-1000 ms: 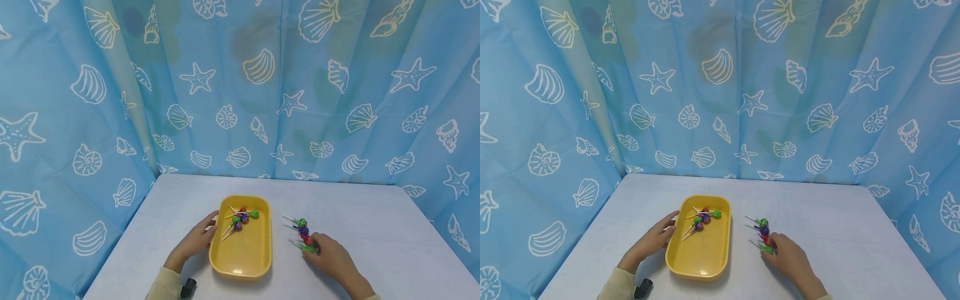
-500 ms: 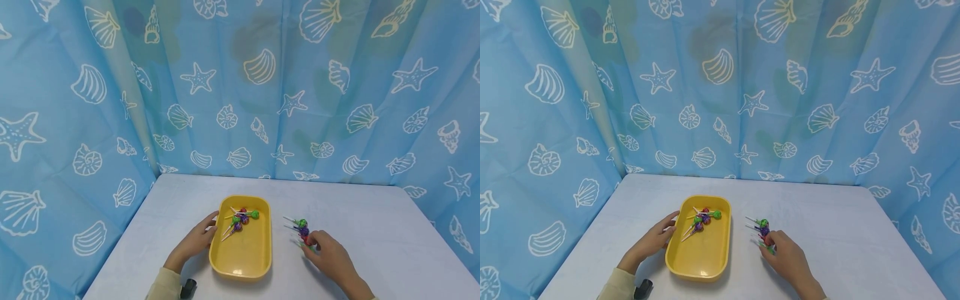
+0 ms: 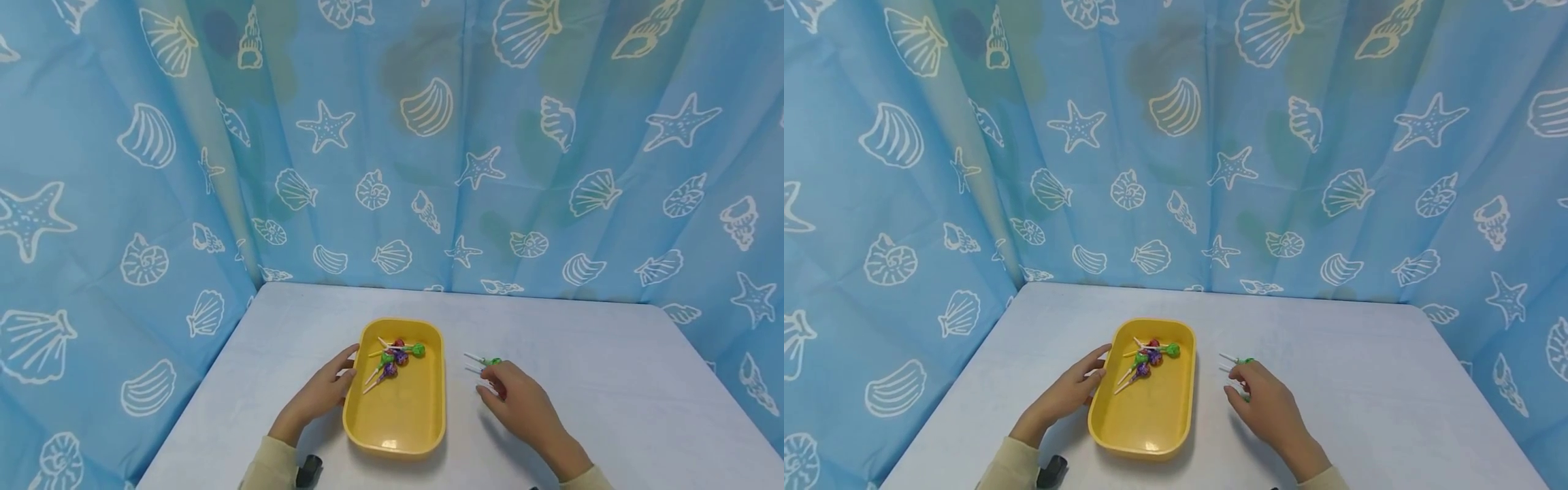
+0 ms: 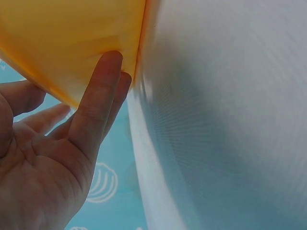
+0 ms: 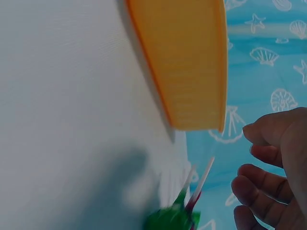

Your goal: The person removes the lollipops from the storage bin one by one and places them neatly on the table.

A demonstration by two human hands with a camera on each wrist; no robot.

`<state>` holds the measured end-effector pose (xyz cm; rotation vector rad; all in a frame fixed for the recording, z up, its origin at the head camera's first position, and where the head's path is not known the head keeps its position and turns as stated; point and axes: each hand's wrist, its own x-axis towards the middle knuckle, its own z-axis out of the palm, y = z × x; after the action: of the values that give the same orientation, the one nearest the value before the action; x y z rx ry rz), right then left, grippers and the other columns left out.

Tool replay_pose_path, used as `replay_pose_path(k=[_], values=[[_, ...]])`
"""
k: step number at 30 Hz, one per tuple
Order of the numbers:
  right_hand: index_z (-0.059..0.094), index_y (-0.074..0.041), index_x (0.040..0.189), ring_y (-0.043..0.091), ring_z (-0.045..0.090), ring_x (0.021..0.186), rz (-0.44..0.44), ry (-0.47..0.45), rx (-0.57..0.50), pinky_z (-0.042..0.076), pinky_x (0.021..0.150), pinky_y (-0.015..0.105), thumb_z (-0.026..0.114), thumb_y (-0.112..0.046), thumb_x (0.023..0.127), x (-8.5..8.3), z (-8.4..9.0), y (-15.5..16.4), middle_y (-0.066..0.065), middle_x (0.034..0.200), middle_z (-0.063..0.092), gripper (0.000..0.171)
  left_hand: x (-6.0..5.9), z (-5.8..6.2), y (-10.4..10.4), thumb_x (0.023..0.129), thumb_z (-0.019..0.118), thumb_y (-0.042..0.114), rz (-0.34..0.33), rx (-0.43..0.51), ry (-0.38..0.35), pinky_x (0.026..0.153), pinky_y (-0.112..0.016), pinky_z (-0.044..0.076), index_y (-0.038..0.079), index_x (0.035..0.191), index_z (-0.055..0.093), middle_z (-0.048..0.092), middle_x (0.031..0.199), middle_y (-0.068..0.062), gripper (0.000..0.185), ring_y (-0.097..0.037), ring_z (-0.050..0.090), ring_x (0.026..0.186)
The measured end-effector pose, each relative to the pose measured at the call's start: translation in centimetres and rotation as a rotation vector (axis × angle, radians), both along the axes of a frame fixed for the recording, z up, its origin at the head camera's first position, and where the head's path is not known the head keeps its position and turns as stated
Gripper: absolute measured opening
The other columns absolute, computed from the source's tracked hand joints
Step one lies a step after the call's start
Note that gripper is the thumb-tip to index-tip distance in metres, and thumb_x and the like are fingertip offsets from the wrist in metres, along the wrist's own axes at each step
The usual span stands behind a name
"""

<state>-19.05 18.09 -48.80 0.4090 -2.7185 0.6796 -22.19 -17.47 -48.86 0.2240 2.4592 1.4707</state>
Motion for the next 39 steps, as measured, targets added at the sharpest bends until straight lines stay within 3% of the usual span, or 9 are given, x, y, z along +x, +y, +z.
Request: replay_pose_path(k=[8,27,39], values=[[0.071,-0.014,0.108,0.013,0.062,0.084,0.054,-0.042,0.022,0.059,0.074,0.033,0.08,-0.021,0.087,-1.7,1.5,-2.8,-0.001,0.104,0.068,0.024,0.0,0.0,0.0,0.108,0.048,0.021,-0.01,-0.009,0.014,0.077,-0.043,0.063,0.015,0.16,0.032,0.047,0.146,-0.025,0.055,-0.04,0.059,0.12],[0.071,-0.013,0.11,0.012,0.061,0.082,0.084,-0.074,0.049,0.059,0.071,0.028,0.081,-0.022,0.087,-3.7,2.3,-5.9,-0.001,0.104,0.068,0.026,-0.2,-0.4,-0.4,0.108,0.048,0.021,-0.016,0.004,0.023,0.077,-0.043,0.063,0.016,0.16,0.032,0.047,0.146,-0.025,0.055,-0.041,0.058,0.122],[0.071,-0.01,0.115,0.014,0.059,0.081,0.096,-0.172,0.074,0.06,0.079,0.033,0.077,-0.021,0.09,-5.6,2.8,-8.2,0.006,0.106,0.067,0.028,-0.3,-0.4,-0.3,0.108,0.048,0.02,-0.01,0.016,0.022,0.074,-0.04,0.063,0.015,0.159,0.033,0.049,0.145,-0.026,0.054,-0.04,0.061,0.118]])
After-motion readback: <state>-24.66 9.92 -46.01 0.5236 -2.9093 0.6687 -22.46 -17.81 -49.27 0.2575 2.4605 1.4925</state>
